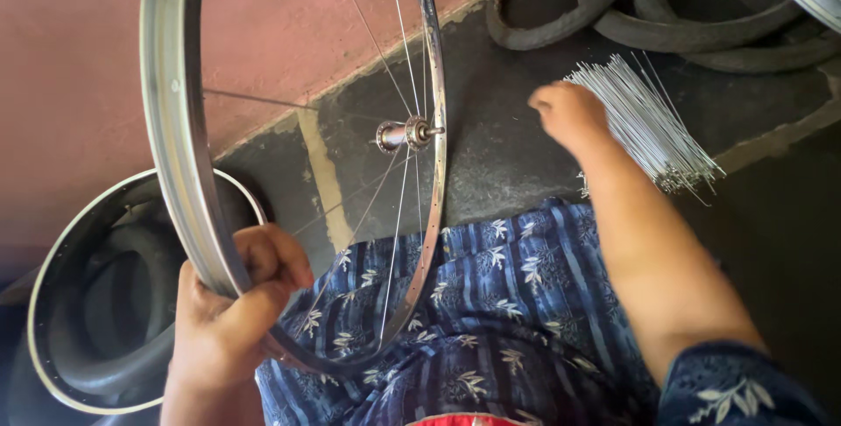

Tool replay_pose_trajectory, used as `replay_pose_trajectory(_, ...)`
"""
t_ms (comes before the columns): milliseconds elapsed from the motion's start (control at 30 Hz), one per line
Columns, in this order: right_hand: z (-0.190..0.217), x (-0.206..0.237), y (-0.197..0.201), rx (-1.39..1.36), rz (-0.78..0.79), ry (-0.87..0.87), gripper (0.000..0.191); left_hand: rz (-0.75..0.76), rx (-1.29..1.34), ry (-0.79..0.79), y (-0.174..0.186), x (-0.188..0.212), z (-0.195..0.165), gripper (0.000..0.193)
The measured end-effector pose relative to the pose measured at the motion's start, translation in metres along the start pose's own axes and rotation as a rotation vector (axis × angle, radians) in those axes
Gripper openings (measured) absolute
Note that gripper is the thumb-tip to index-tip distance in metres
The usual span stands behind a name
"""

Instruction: The person sits on the floor lacing spokes into a bicycle rim, threading each spoke through the hub flange and rim holes by hand and turning the rim as they work around it. They repeatedly take new spokes from a bundle on the floor and seat them into the rim.

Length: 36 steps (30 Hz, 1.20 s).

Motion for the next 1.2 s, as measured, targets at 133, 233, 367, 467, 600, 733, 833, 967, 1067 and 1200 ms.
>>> replay_pose_trajectory(133, -0.076, -0.007, -0.028, 0.287, 0.346, -0.41, 0.018, 0.009, -0.011, -0.002, -0.006, -0.003, -0.004, 0.019)
replay_pose_trajectory(233, -0.105, -0.012, -0.039, 0.347, 0.339, -0.527, 0.023, 0.002, -0.006, 0.019, -0.012, -0.003, -0.008, 0.016)
replay_pose_trajectory(367, -0.115, -0.015, -0.043, 0.467, 0.466, -0.538, 0.029, 0.033, -0.052, -0.009, -0.012, -0.005, -0.014, 0.013)
replay_pose_trajectory(467, -0.105, -0.019, -0.042, 0.52, 0.511, -0.531, 0.028, 0.027, -0.057, 0.016, -0.008, -0.007, -0.015, 0.013)
replay_pose_trajectory(600, -0.089, -0.024, -0.042, 0.57, 0.537, -0.521, 0.026, 0.07, -0.095, -0.168, 0.0, -0.013, -0.013, 0.016)
replay_pose_trajectory(733, -0.087, -0.026, -0.046, 0.583, 0.528, -0.499, 0.025, 0.057, -0.101, -0.171, 0.004, -0.012, -0.01, 0.018)
replay_pose_trajectory(833, -0.087, -0.025, -0.049, 0.579, 0.492, -0.475, 0.025, 0.051, -0.088, -0.128, 0.005, -0.012, -0.007, 0.02)
replay_pose_trajectory(967, -0.056, -0.027, -0.041, 0.357, 0.172, -0.299, 0.024, 0.047, -0.001, -0.109, 0.004, -0.013, -0.002, 0.023)
replay_pose_trajectory(1067, 0.005, -0.013, -0.019, -0.27, -0.059, -0.163, 0.013, 0.009, 0.021, -0.02, -0.002, -0.02, -0.003, 0.036)
replay_pose_trajectory(1200, 0.11, 0.063, 0.02, -0.869, 0.021, -0.157, 0.011, -0.043, -0.011, -0.148, -0.021, -0.047, -0.017, 0.02)
Point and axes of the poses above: each hand's wrist, its own x-axis away from the middle knuckle, its own y-axis out of the back of the hand, z = x × y, the point moved 1 cm from there along -x, towards the middle knuckle
